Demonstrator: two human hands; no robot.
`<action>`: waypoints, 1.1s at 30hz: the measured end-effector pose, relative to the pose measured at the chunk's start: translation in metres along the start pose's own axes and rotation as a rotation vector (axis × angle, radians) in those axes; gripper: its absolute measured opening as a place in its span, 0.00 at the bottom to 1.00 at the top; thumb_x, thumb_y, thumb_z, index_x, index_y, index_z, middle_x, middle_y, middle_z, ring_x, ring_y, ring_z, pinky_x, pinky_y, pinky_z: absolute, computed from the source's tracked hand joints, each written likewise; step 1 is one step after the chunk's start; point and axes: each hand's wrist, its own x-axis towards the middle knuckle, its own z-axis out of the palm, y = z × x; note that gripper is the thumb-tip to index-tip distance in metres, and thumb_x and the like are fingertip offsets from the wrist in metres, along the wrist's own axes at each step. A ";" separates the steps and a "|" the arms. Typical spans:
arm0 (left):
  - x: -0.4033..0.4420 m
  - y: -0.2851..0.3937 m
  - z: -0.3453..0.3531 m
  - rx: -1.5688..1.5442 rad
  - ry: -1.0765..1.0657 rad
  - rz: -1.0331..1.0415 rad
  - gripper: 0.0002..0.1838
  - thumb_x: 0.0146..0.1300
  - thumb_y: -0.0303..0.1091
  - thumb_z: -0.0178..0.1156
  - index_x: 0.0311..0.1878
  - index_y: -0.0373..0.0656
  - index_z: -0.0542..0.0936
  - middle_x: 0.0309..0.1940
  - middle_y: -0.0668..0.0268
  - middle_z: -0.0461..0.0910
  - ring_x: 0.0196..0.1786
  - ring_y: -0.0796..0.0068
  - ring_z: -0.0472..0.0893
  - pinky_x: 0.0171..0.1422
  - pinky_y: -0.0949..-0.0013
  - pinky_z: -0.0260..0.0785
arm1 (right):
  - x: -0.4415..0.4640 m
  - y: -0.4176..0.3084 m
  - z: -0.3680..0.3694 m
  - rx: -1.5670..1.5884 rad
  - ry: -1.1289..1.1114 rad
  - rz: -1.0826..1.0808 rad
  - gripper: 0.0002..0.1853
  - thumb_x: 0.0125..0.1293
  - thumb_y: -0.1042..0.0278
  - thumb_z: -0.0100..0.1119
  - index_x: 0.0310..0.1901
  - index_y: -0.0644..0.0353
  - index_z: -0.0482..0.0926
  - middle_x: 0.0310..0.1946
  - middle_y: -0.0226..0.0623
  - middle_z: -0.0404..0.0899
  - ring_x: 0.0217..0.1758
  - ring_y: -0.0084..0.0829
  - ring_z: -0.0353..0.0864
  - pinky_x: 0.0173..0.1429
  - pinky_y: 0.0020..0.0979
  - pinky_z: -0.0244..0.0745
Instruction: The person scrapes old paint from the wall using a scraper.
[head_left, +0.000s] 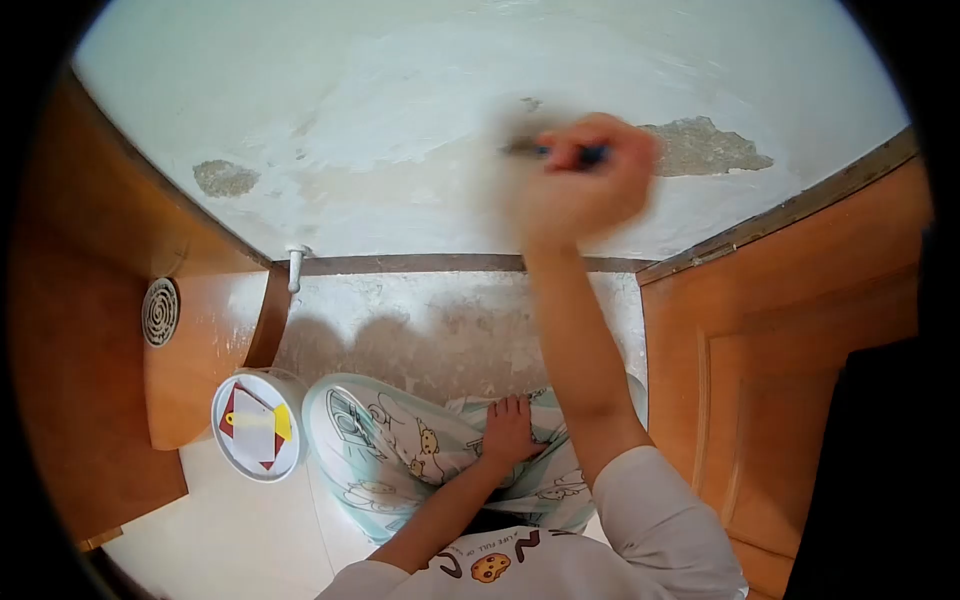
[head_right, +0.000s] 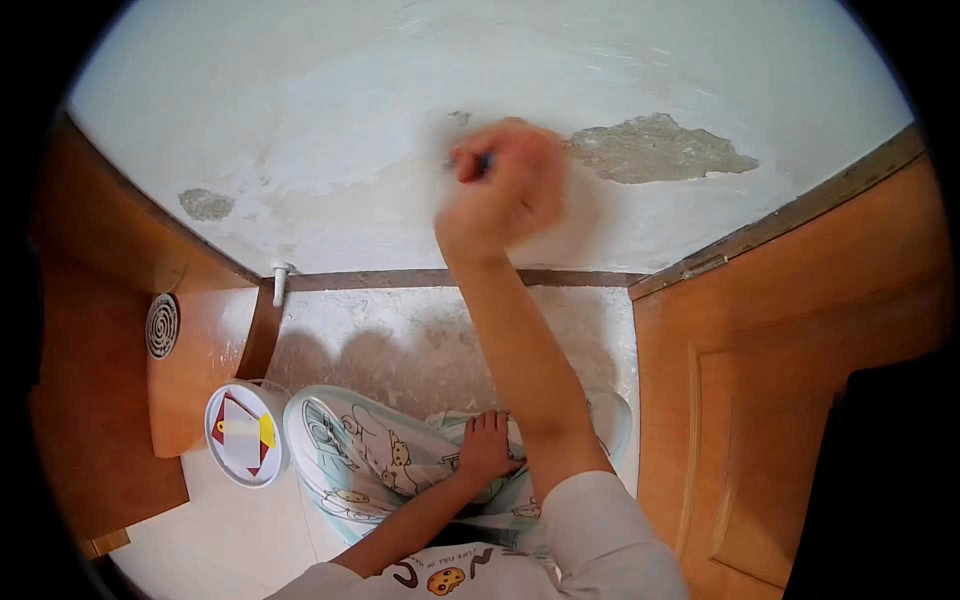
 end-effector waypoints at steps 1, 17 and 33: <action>0.000 0.002 -0.001 -0.007 -0.018 -0.011 0.49 0.31 0.55 0.69 0.55 0.35 0.62 0.46 0.55 0.67 0.51 0.57 0.67 0.60 0.55 0.55 | -0.007 0.006 -0.005 -0.087 0.008 0.101 0.15 0.64 0.66 0.40 0.20 0.61 0.65 0.13 0.32 0.64 0.13 0.21 0.60 0.19 0.22 0.60; 0.000 0.002 -0.004 0.036 -0.066 -0.024 0.49 0.34 0.59 0.67 0.55 0.34 0.61 0.49 0.55 0.65 0.54 0.58 0.65 0.61 0.58 0.53 | 0.017 -0.012 -0.019 -0.053 0.063 -0.161 0.20 0.66 0.54 0.35 0.20 0.57 0.62 0.10 0.32 0.61 0.13 0.22 0.56 0.20 0.24 0.60; 0.002 0.006 -0.002 0.022 -0.054 -0.026 0.49 0.31 0.57 0.68 0.54 0.34 0.62 0.49 0.55 0.66 0.54 0.57 0.66 0.61 0.56 0.53 | 0.005 0.021 -0.038 -0.214 -0.036 0.069 0.17 0.68 0.63 0.35 0.21 0.59 0.63 0.08 0.31 0.59 0.12 0.21 0.58 0.18 0.20 0.57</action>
